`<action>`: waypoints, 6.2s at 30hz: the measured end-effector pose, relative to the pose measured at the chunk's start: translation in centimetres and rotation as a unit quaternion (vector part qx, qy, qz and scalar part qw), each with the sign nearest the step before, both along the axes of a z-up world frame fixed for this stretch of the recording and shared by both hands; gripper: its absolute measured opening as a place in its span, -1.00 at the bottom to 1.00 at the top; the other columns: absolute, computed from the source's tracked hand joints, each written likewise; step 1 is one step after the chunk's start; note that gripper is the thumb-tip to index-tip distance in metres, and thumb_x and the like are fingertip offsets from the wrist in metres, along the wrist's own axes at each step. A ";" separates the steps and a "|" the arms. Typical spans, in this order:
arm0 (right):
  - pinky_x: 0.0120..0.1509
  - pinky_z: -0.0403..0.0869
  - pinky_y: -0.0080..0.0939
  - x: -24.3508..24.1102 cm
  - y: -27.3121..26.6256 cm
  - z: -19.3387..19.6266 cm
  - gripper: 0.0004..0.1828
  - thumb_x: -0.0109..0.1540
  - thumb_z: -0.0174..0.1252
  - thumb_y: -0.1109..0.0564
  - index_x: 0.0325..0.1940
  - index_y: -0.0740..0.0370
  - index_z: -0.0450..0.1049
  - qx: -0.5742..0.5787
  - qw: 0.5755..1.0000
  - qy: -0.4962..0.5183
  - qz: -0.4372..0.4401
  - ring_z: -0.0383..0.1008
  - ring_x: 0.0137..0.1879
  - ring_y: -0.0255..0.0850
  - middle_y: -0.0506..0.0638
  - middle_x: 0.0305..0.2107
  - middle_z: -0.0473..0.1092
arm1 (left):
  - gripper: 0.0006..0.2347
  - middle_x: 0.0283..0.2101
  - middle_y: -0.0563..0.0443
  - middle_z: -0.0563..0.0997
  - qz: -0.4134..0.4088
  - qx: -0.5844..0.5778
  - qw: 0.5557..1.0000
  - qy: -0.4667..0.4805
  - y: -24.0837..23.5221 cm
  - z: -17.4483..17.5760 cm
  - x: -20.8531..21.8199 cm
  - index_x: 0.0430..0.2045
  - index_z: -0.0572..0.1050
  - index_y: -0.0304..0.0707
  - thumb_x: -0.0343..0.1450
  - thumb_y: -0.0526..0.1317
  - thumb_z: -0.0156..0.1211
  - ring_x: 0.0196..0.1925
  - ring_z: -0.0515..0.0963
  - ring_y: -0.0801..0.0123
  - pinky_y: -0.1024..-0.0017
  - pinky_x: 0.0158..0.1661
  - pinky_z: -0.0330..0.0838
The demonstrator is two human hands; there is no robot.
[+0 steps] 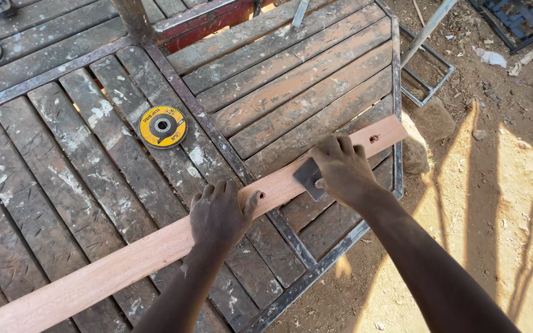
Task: Sanding a long wooden plank manually with sandpaper on a metal workbench
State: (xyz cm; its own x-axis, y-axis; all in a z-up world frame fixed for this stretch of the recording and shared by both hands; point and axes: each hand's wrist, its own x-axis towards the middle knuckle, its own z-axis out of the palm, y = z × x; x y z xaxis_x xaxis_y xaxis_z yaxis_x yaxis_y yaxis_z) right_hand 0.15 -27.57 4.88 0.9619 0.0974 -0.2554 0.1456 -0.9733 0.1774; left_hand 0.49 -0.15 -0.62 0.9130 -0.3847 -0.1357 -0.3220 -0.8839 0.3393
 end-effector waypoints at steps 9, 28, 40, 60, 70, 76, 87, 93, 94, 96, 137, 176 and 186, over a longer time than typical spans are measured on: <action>0.41 0.35 0.18 -0.5 -6.1 -0.3 -0.73 0.25 0.27 0.00 -0.03 0.13 0.65 0.136 0.977 -0.151 -0.060 0.54 0.15 0.19 0.21 -0.09 0.58 | -0.44 -0.22 -0.10 0.57 0.001 0.004 1.000 0.000 -0.2 1.0 0.0 -0.21 0.51 -0.16 0.52 0.35 -0.21 -0.07 0.64 0.06 0.07 -0.07 0.47; 0.34 0.33 -0.02 -1.0 4.4 -7.4 -0.52 0.30 0.14 -0.01 0.33 -0.07 0.46 0.133 0.962 -0.238 -0.023 0.23 0.48 -0.15 -0.18 0.37 0.31 | -0.44 -0.12 -0.13 0.59 -0.009 0.013 1.000 0.020 -0.2 1.9 0.8 -0.10 0.50 -0.20 0.33 0.31 0.16 0.05 0.61 0.02 0.01 -0.02 0.45; 0.31 0.29 0.15 -1.1 3.4 -11.1 -0.42 0.33 0.11 0.00 0.48 -0.11 0.33 0.050 0.982 -0.126 -0.132 0.05 0.56 -0.11 -0.25 0.44 0.19 | -0.39 0.01 -0.19 0.51 -0.154 0.025 0.988 -0.018 1.5 0.0 1.2 0.08 0.38 -0.27 0.29 0.19 0.25 0.12 0.57 -0.01 0.04 -0.04 0.54; 0.32 0.28 -0.09 -5.5 15.5 -8.3 -0.57 0.26 0.09 -0.05 0.22 -0.09 0.52 0.251 0.916 -0.292 0.114 0.26 0.48 -0.10 -0.20 0.30 0.38 | -0.43 -0.10 -0.08 0.55 -0.099 0.055 0.993 -0.036 7.8 -0.2 -1.9 -0.01 0.43 -0.17 0.23 0.19 0.26 0.02 0.60 0.05 0.07 -0.11 0.53; 0.24 0.31 -0.09 -4.6 8.4 -9.3 -0.31 0.07 0.26 0.05 0.32 -0.21 0.44 0.063 0.957 -0.282 0.024 0.31 0.41 -0.20 -0.28 0.24 0.37 | -0.40 -0.08 -0.06 0.53 -0.090 0.053 0.994 -0.015 7.2 -0.6 -1.4 0.03 0.39 -0.15 0.25 0.25 0.27 0.05 0.58 0.08 0.07 -0.10 0.52; 0.29 0.26 -0.01 -4.4 5.8 -6.9 -0.54 0.20 0.24 0.13 0.19 -0.15 0.57 0.159 0.951 -0.265 0.014 0.37 0.37 -0.15 -0.30 0.15 0.48 | -0.37 -0.03 -0.06 0.53 -0.103 0.053 0.993 -0.008 7.7 -0.3 -1.3 0.06 0.38 -0.15 0.27 0.27 0.29 0.11 0.56 0.09 0.07 -0.04 0.51; 0.29 0.25 0.00 -4.6 3.5 -10.4 -0.57 0.33 0.03 -0.06 0.30 -0.31 0.45 0.100 0.957 -0.270 -0.021 0.22 0.50 -0.23 -0.35 0.32 0.34 | -0.37 -0.12 -0.03 0.57 -0.082 0.042 0.994 -0.051 8.0 -0.7 -2.1 0.01 0.44 -0.16 0.20 0.26 0.31 0.02 0.61 0.13 0.10 -0.10 0.53; 0.00 0.41 0.00 -1.6 -4.3 -10.4 -0.56 0.33 0.11 0.05 0.30 -0.29 0.49 -0.028 0.930 -0.315 -0.185 0.39 0.31 -0.21 -0.26 0.12 0.46 | -0.38 -0.07 -0.05 0.56 -0.088 0.046 0.995 -0.024 7.6 -0.7 -1.8 0.05 0.42 -0.16 0.23 0.23 0.30 0.06 0.59 0.11 0.09 -0.06 0.49; 0.00 0.41 0.00 -2.0 0.2 -10.3 -0.56 0.33 0.11 0.05 0.30 -0.29 0.49 -0.025 0.931 -0.316 -0.183 0.39 0.31 -0.21 -0.26 0.12 0.46 | -0.38 -0.07 -0.05 0.56 -0.085 0.048 0.995 -0.025 7.7 -0.7 -1.7 0.05 0.42 -0.16 0.23 0.23 0.30 0.06 0.59 0.11 0.09 -0.06 0.49; 0.14 0.33 -0.05 -3.8 8.6 -10.0 -0.58 0.32 0.10 -0.02 0.28 -0.28 0.47 0.090 0.951 -0.289 -0.064 0.29 0.41 -0.24 -0.33 0.21 0.40 | -0.39 -0.07 -0.07 0.56 -0.092 0.044 0.995 -0.020 7.6 -0.7 -1.9 0.05 0.42 -0.18 0.24 0.22 0.29 0.05 0.58 0.09 0.08 -0.06 0.48; 0.30 0.22 -0.05 -8.9 10.0 -10.3 -0.61 0.28 0.09 -0.05 0.19 -0.30 0.54 0.189 0.914 -0.354 0.057 0.32 0.43 -0.20 -0.34 0.20 0.45 | -0.37 -0.08 -0.03 0.56 -0.082 0.062 0.994 -0.026 7.8 -0.1 -2.0 0.04 0.42 -0.18 0.18 0.18 0.36 0.08 0.60 0.10 0.09 -0.04 0.49; 0.10 0.34 0.10 -6.9 4.0 -11.9 -0.68 0.40 0.06 -0.16 0.20 -0.25 0.55 0.080 0.913 -0.376 -0.136 0.34 0.31 -0.22 -0.43 0.24 0.42 | -0.38 -0.17 -0.03 0.58 -0.076 0.038 0.994 -0.062 7.5 -0.9 -1.8 -0.04 0.47 -0.18 0.15 0.23 0.36 0.00 0.63 0.11 0.09 -0.09 0.50; 0.26 0.37 -0.06 -4.6 -5.1 -9.9 -0.70 0.47 -0.07 -0.17 -0.03 -0.25 0.60 0.002 0.910 -0.407 0.086 0.55 0.12 -0.23 -0.30 -0.09 0.58 | -0.38 -0.12 -0.03 0.60 -0.072 0.050 0.995 -0.041 7.7 0.5 -1.9 0.01 0.47 -0.17 0.17 0.21 0.36 0.02 0.64 0.14 0.13 -0.08 0.50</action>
State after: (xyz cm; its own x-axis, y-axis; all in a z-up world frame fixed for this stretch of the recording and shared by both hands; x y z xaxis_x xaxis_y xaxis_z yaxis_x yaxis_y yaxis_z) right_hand -4.43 -32.65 -5.04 0.8032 0.2631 0.5344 0.1177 -0.9496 0.2907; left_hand -1.41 7.56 -0.08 0.8588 -0.5010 -0.1072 -0.4710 -0.8543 0.2197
